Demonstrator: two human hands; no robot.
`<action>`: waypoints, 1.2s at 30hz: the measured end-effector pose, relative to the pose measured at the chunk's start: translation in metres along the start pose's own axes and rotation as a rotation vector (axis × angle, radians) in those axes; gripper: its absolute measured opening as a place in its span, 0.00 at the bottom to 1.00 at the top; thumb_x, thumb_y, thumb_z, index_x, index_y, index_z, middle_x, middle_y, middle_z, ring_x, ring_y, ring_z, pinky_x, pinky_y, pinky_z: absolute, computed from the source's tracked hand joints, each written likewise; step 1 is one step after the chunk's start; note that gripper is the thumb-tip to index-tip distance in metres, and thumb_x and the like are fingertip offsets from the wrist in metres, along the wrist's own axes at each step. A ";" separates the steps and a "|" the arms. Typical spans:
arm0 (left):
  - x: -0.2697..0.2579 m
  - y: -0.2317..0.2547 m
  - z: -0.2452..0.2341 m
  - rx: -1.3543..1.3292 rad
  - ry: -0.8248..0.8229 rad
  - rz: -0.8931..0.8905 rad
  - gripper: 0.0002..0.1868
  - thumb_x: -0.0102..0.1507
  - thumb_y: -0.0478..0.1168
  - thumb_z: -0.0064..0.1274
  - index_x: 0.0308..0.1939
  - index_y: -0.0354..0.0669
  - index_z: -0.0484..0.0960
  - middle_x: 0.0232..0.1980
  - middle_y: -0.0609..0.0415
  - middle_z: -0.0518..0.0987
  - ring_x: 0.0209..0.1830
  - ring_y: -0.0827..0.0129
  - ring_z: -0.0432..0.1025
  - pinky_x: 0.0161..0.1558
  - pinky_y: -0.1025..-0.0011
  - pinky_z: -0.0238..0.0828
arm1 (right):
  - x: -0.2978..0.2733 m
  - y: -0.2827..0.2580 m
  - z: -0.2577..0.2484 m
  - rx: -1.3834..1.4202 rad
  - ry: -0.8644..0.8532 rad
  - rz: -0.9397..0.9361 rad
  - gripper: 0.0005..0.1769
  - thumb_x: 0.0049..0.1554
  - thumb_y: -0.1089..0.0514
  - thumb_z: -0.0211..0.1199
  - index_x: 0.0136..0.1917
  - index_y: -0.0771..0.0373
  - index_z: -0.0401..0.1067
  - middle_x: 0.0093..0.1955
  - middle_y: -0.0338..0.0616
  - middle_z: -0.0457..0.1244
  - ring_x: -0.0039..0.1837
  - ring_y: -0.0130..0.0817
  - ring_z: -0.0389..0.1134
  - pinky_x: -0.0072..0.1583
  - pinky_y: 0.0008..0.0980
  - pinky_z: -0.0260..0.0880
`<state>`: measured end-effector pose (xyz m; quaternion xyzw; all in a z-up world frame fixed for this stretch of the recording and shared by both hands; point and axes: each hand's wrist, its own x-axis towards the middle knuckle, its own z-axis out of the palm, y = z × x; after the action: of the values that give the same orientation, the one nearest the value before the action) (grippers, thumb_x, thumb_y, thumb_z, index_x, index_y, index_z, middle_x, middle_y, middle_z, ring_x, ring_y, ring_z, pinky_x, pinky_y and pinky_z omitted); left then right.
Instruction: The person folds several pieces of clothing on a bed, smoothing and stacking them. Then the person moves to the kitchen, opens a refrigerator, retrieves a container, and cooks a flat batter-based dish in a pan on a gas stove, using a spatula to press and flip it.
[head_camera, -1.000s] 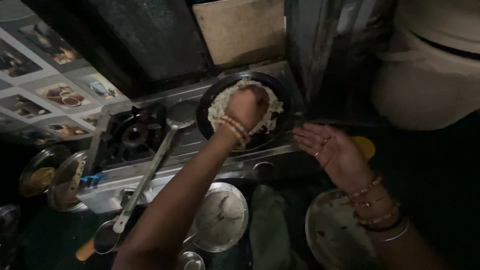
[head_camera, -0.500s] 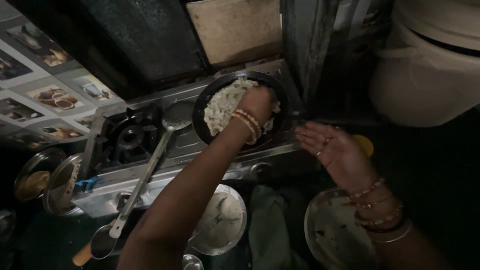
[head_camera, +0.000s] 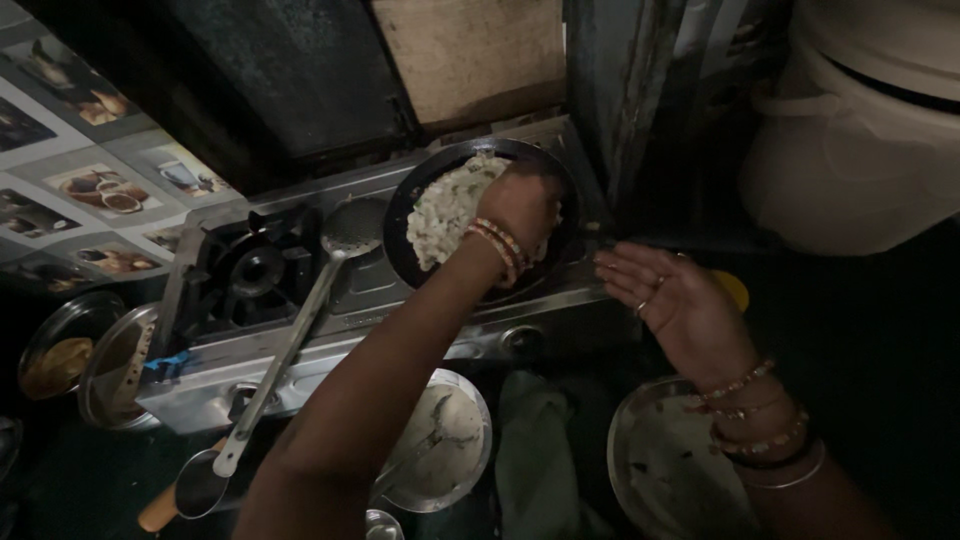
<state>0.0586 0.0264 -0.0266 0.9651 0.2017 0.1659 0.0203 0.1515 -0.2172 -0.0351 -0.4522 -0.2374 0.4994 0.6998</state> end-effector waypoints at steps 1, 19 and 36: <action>-0.001 0.002 0.000 0.032 0.076 0.062 0.11 0.55 0.38 0.57 0.39 0.42 0.89 0.44 0.40 0.83 0.49 0.48 0.75 0.53 0.57 0.73 | -0.001 0.000 0.000 -0.003 -0.007 -0.005 0.34 0.65 0.44 0.40 0.72 0.72 0.61 0.74 0.60 0.60 0.76 0.50 0.60 0.75 0.48 0.58; -0.010 -0.043 0.016 -0.068 0.070 0.006 0.09 0.58 0.40 0.56 0.34 0.42 0.89 0.43 0.34 0.80 0.43 0.44 0.77 0.48 0.54 0.75 | 0.004 0.007 -0.003 -0.005 -0.066 -0.034 0.34 0.66 0.44 0.42 0.72 0.73 0.61 0.73 0.61 0.60 0.76 0.51 0.60 0.76 0.50 0.57; -0.004 -0.025 0.016 -0.033 -0.090 -0.112 0.11 0.59 0.36 0.53 0.40 0.41 0.89 0.44 0.38 0.83 0.43 0.46 0.80 0.49 0.55 0.76 | 0.001 0.006 -0.005 0.023 -0.016 -0.019 0.31 0.65 0.47 0.45 0.71 0.73 0.63 0.72 0.61 0.61 0.74 0.50 0.62 0.75 0.49 0.59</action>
<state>0.0503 0.0478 -0.0453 0.9583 0.2517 0.1241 0.0543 0.1527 -0.2177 -0.0430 -0.4378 -0.2417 0.4992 0.7076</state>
